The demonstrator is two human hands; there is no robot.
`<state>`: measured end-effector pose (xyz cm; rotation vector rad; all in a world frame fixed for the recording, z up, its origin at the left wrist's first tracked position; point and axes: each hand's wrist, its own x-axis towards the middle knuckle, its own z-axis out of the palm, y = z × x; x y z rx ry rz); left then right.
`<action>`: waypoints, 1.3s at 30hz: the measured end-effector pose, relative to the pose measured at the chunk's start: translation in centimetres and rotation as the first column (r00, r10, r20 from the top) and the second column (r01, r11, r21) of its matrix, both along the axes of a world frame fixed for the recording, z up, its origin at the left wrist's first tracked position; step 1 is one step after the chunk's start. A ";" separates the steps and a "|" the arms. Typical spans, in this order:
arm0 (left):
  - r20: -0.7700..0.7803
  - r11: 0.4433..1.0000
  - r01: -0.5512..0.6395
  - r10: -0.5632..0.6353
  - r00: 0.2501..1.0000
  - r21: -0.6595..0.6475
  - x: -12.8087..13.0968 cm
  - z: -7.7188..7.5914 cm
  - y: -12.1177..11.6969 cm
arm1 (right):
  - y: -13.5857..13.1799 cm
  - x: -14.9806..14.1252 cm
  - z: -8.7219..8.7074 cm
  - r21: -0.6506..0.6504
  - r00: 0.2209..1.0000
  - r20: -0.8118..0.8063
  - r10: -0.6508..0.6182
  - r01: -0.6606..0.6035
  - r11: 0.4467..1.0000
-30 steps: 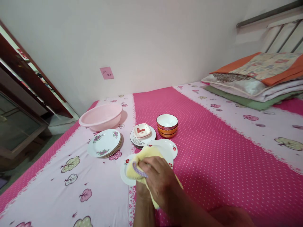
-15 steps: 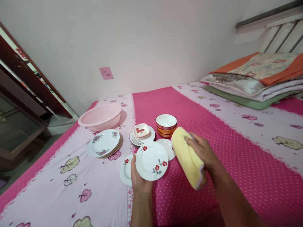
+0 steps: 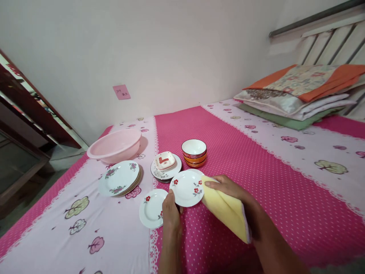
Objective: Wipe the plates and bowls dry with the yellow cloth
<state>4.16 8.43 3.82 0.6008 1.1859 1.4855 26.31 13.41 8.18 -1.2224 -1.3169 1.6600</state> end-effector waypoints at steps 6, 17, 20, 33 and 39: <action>-0.162 0.998 0.067 -0.068 0.984 -0.012 1.1 -0.8 0.2 | 0.5 2.3 0.3 0.020 0.938 -0.028 -0.346 0.346 0.938; -0.084 0.994 0.086 -0.091 0.992 -0.062 2.7 -1.3 0.7 | -0.7 2.7 1.7 -0.126 0.737 -0.316 -0.598 0.592 0.796; -0.054 0.995 0.080 -0.084 0.995 -0.066 2.8 -1.2 0.7 | -0.5 2.8 1.4 -0.124 0.732 -0.322 -0.601 0.596 0.793; -0.010 0.992 0.053 -0.054 0.998 -0.117 2.7 -2.0 1.0 | -0.3 2.7 1.3 -0.115 0.713 -0.382 -0.588 0.594 0.796; -0.172 0.995 0.055 -0.069 0.983 -0.088 2.2 -3.4 1.4 | 0.0 2.7 1.2 -0.101 0.710 -0.394 -0.584 0.598 0.795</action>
